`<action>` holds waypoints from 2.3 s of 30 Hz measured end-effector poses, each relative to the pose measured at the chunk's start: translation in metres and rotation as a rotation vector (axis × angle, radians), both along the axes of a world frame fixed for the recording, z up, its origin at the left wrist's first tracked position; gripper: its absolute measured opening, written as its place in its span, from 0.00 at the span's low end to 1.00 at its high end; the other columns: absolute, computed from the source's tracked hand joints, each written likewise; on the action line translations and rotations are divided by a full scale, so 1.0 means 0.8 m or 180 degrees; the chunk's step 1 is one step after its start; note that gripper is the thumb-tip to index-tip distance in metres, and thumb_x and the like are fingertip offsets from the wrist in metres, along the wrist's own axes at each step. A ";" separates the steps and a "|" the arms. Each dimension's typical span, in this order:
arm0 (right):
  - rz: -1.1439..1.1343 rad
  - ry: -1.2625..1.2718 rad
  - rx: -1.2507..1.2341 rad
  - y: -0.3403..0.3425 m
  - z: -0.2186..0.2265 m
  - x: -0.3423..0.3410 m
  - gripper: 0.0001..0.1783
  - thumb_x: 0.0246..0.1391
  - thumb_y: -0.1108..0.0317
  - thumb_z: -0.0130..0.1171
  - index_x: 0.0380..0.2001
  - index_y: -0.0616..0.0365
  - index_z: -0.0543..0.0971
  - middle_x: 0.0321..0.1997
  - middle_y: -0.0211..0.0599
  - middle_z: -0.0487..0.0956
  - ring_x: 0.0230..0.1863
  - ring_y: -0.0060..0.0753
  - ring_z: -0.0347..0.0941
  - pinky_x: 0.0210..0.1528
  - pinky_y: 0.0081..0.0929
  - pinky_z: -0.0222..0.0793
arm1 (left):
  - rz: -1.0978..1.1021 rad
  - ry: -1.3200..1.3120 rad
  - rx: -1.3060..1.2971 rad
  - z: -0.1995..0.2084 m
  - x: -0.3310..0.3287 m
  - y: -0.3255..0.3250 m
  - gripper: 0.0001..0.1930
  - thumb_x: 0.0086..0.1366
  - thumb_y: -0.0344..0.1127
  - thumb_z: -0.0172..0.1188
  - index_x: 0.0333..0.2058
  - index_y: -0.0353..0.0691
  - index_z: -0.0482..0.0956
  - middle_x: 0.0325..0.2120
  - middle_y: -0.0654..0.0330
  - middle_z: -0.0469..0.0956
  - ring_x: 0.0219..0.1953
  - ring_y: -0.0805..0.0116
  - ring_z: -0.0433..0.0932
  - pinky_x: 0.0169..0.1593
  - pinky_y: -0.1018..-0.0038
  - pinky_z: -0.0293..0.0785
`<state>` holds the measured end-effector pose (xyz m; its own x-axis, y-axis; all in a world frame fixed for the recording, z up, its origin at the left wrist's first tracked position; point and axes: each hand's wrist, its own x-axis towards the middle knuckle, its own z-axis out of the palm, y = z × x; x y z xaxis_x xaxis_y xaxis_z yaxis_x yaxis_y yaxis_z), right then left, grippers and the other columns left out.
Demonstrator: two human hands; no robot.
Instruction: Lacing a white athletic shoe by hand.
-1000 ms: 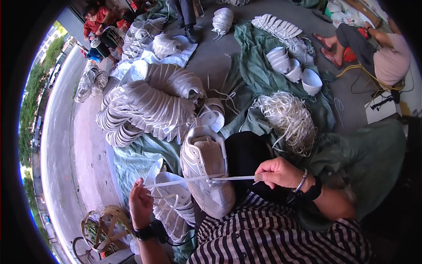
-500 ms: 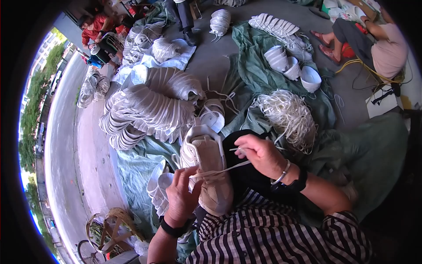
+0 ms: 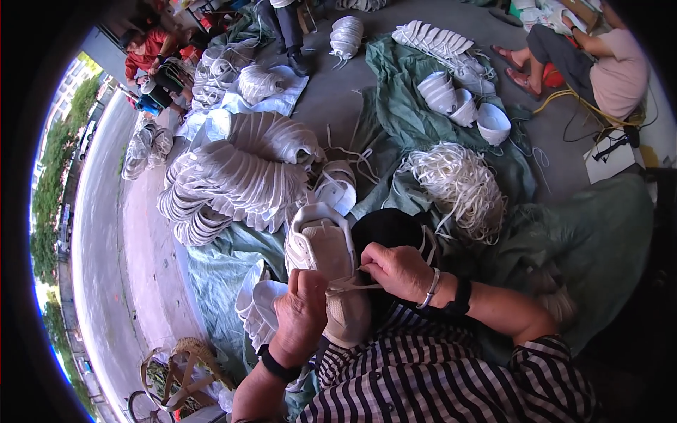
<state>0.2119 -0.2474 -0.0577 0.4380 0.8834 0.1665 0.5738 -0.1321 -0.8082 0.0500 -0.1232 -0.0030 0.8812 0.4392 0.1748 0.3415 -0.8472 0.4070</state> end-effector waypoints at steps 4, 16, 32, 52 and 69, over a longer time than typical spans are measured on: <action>-0.0029 0.0041 0.0111 0.001 -0.002 -0.001 0.07 0.49 0.69 0.59 0.29 0.55 0.72 0.19 0.39 0.76 0.24 0.44 0.76 0.23 0.35 0.69 | 0.0530 -0.0476 -0.1081 -0.001 -0.004 0.006 0.02 0.62 0.25 0.51 0.33 0.38 0.69 0.18 0.60 0.69 0.18 0.67 0.69 0.23 0.73 0.66; 0.0049 -0.0557 -0.0468 0.006 0.010 -0.010 0.05 0.50 0.71 0.55 0.28 0.58 0.70 0.17 0.44 0.75 0.21 0.46 0.75 0.22 0.37 0.70 | -0.0130 -0.0166 0.0084 -0.007 -0.013 -0.003 0.15 0.46 0.30 0.68 0.34 0.41 0.76 0.27 0.59 0.73 0.28 0.61 0.75 0.30 0.69 0.72; 0.0721 -0.1327 0.0321 0.005 0.017 0.015 0.04 0.41 0.74 0.55 0.25 0.55 0.74 0.27 0.31 0.68 0.31 0.33 0.71 0.32 0.28 0.69 | 0.1306 -0.1257 -0.2803 -0.019 -0.031 0.012 0.08 0.67 0.31 0.48 0.38 0.33 0.73 0.24 0.64 0.76 0.19 0.83 0.65 0.24 0.86 0.61; 0.2203 -0.2185 -0.0682 0.065 0.054 0.030 0.05 0.39 0.69 0.58 0.21 0.57 0.80 0.33 0.37 0.73 0.41 0.36 0.72 0.40 0.31 0.71 | 0.0712 -0.0282 -0.3197 -0.029 -0.038 0.025 0.09 0.62 0.34 0.57 0.32 0.32 0.77 0.25 0.68 0.75 0.29 0.82 0.69 0.33 0.81 0.68; 0.0698 0.2604 -0.0414 0.056 0.033 0.024 0.05 0.57 0.70 0.50 0.33 0.60 0.72 0.19 0.31 0.75 0.11 0.15 0.65 0.13 0.13 0.60 | 0.0906 -0.0538 -0.3545 -0.018 -0.010 0.024 0.09 0.58 0.33 0.55 0.25 0.32 0.76 0.21 0.66 0.75 0.25 0.80 0.69 0.30 0.82 0.65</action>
<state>0.2310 -0.2026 -0.0316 0.1930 0.9524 -0.2359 -0.1599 -0.2066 -0.9653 0.0418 -0.1038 -0.0173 0.7283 0.6023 -0.3268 0.3321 0.1069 0.9371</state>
